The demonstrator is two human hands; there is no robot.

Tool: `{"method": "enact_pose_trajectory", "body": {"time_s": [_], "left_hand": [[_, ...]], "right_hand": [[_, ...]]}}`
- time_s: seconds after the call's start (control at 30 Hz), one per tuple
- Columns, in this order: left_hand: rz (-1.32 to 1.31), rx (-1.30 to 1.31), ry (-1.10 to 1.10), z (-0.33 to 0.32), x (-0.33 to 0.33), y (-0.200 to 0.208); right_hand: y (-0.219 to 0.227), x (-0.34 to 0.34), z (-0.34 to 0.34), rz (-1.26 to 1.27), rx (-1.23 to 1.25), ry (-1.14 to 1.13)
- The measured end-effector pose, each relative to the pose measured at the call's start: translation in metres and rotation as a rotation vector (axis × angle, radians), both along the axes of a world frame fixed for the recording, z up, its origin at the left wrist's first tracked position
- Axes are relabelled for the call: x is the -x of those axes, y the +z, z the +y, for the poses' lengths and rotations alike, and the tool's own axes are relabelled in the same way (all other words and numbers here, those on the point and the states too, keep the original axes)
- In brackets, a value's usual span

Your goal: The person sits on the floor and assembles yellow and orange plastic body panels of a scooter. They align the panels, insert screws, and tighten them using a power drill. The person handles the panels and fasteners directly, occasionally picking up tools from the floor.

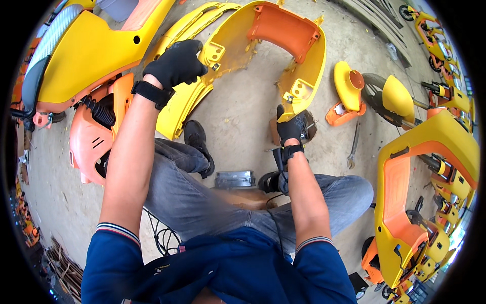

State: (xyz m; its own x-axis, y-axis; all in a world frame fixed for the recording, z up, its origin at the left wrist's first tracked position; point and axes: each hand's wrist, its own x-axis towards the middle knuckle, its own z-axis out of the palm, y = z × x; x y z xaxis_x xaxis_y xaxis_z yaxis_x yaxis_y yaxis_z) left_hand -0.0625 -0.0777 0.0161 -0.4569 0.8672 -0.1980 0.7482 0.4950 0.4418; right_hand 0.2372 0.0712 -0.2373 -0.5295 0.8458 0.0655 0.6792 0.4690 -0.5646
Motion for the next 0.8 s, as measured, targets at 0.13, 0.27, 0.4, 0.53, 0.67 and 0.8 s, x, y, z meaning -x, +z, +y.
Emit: {"method": "enact_pose_trajectory", "body": {"time_s": [0.13, 0.27, 0.4, 0.53, 0.67, 0.8], "left_hand": [[-0.038, -0.036, 0.013, 0.001, -0.002, -0.001], [-0.065, 0.042, -0.015, 0.000, -0.005, 0.000], [-0.075, 0.125, -0.035, -0.001, -0.008, 0.002], [-0.043, 0.107, -0.073, -0.001, -0.010, 0.002], [-0.030, 0.093, -0.076, -0.003, -0.011, 0.001], [-0.032, 0.115, -0.067, -0.004, -0.009, 0.003]], "right_hand": [[-0.001, -0.001, 0.009, -0.006, 0.147, 0.014], [-0.008, -0.008, 0.006, 0.000, 0.002, 0.049], [-0.013, -0.014, 0.001, 0.009, -0.006, 0.062], [-0.005, -0.012, 0.002, -0.079, 0.024, 0.061], [0.018, -0.009, -0.006, -0.209, 0.074, 0.041], [0.034, -0.009, -0.016, -0.160, 0.155, 0.060]]}}
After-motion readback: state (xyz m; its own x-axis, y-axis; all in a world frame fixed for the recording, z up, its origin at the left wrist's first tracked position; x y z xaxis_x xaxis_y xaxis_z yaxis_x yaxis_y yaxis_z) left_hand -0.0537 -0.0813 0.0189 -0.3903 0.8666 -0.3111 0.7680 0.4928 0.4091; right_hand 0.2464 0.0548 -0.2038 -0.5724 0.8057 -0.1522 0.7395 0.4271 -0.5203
